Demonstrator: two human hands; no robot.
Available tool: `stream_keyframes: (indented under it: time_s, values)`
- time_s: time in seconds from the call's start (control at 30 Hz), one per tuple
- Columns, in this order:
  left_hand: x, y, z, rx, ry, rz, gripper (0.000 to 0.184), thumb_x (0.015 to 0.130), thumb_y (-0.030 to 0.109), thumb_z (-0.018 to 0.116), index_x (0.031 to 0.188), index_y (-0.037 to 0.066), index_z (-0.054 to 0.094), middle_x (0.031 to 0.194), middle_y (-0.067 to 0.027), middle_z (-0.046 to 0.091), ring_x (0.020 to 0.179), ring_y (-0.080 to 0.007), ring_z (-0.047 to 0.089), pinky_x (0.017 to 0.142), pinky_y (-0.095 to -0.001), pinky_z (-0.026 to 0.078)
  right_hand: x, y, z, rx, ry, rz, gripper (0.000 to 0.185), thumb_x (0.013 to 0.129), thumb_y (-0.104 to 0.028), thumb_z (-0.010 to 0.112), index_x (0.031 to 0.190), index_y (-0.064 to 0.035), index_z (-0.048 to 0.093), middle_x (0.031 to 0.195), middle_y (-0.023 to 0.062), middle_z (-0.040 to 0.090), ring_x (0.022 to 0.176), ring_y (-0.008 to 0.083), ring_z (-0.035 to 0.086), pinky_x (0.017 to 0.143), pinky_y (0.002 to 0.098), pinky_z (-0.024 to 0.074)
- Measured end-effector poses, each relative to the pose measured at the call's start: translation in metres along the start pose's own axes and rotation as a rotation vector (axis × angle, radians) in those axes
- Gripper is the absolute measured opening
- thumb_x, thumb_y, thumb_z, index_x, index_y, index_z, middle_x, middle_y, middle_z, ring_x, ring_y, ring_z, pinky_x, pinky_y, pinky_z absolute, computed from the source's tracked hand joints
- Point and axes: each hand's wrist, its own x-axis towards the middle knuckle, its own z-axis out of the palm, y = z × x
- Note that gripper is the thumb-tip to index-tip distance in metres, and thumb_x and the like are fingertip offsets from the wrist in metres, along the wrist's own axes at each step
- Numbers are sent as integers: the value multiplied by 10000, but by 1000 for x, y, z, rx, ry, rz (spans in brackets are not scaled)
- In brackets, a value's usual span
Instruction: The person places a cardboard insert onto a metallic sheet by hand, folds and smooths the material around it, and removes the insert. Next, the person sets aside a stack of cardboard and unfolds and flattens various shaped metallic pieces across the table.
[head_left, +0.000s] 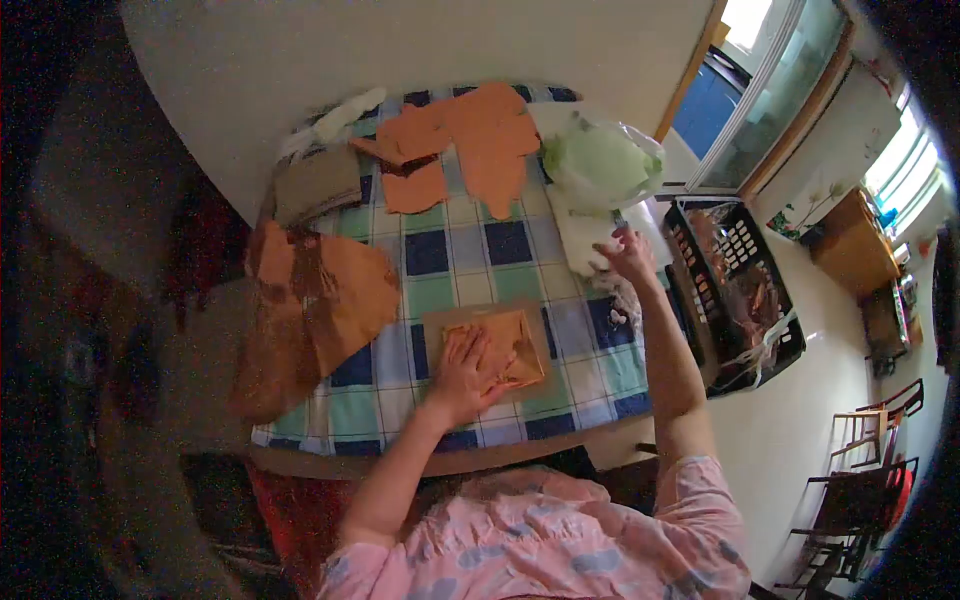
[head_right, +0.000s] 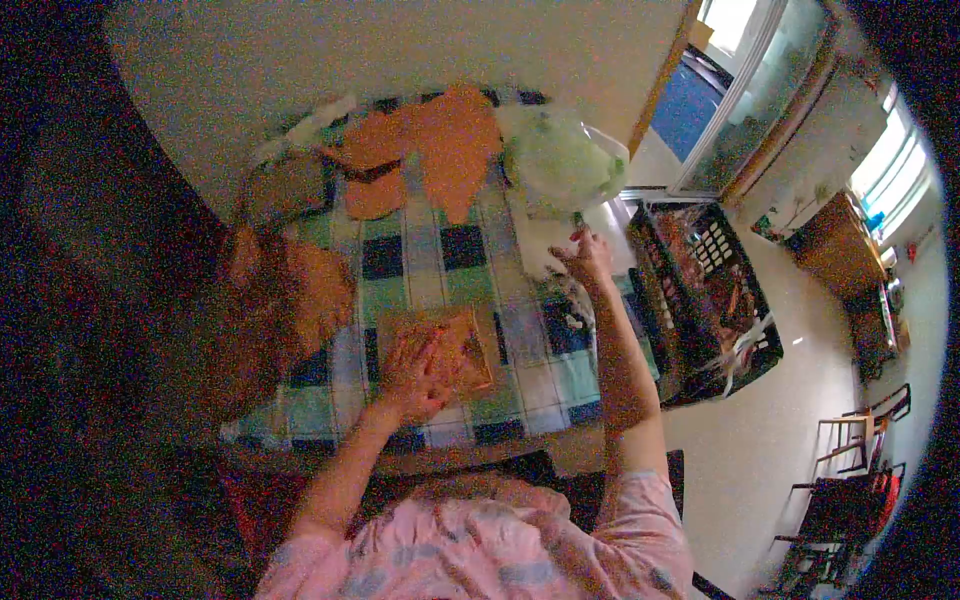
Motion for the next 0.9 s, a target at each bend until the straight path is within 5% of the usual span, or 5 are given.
stream_keyframes:
  time_s: [0.2, 0.53, 0.7, 0.8, 0.9]
  values:
    - [-1, 3, 1, -80, 6, -86, 502, 826, 412, 564, 1299, 252, 507, 1416, -211, 343, 1344, -374, 277, 1079, -551, 189, 28, 19, 16, -121, -297, 91, 331, 783, -420, 616, 875, -102, 617, 785, 154, 644, 742, 366, 605, 657, 452, 474]
    - [-7, 6, 10, -149, 36, -171, 491, 862, 473, 513, 1309, 271, 500, 1471, -198, 259, 1377, -343, 225, 1092, -558, 140, -14, -91, -91, 195, 111, -184, 139, 817, -27, 578, 927, -55, 660, 868, 135, 651, 770, 257, 629, 687, 341, 490]
    - [-1, 10, -7, -256, -14, -207, 490, 863, 470, 509, 1314, 278, 495, 1461, -200, 275, 1371, -358, 231, 1095, -556, 120, -22, -115, 27, 772, -71, -256, 198, 755, 55, 602, 933, -9, 661, 937, 126, 622, 892, 265, 602, 765, 331, 486]
    - [-10, -4, 25, -98, -135, -108, 490, 863, 446, 528, 1324, 286, 484, 1465, -192, 267, 1366, -358, 236, 1094, -557, 111, -31, -123, 82, 197, 93, -597, 210, 750, -17, 603, 946, -44, 674, 972, 139, 620, 933, 314, 583, 809, 393, 470]
    - [-6, 3, 16, 2, -109, -100, 483, 859, 428, 551, 1319, 295, 487, 1479, -178, 243, 1365, -358, 228, 1094, -554, 110, -35, -105, 159, 410, -42, -570, 252, 729, -56, 582, 956, -83, 686, 1004, 155, 617, 979, 331, 562, 865, 425, 436]
